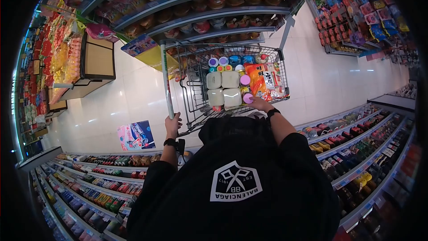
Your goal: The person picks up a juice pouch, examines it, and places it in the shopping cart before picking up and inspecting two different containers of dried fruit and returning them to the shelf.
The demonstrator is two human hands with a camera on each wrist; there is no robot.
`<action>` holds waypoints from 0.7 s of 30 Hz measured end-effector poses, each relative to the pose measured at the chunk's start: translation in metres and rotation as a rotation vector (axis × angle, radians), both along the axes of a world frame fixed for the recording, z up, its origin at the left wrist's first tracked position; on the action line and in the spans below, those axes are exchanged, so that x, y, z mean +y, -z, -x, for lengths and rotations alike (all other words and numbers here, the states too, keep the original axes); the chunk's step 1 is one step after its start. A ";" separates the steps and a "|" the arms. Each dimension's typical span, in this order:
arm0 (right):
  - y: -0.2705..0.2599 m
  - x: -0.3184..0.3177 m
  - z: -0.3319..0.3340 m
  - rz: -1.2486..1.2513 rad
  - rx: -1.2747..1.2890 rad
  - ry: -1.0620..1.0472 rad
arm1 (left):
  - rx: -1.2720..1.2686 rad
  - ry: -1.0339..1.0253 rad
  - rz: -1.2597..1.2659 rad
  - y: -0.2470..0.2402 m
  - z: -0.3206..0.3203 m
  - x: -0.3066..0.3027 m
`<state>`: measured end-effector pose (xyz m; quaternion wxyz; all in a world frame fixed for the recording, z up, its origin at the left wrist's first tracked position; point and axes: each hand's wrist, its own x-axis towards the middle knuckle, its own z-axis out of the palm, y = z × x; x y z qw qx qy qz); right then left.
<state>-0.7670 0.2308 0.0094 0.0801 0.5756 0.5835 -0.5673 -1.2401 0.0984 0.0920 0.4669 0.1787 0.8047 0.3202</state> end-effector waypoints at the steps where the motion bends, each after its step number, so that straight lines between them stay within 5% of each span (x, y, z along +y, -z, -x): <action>1: -0.002 -0.003 -0.004 0.018 0.026 0.078 | -0.026 0.023 -0.004 -0.002 0.001 0.000; 18: -0.032 -0.037 -0.161 -0.144 -0.059 0.714 | 0.313 0.105 0.096 0.016 0.001 -0.002; 21: 0.026 -0.040 -0.198 -0.263 -0.047 0.606 | 0.413 0.152 0.084 0.009 -0.008 -0.008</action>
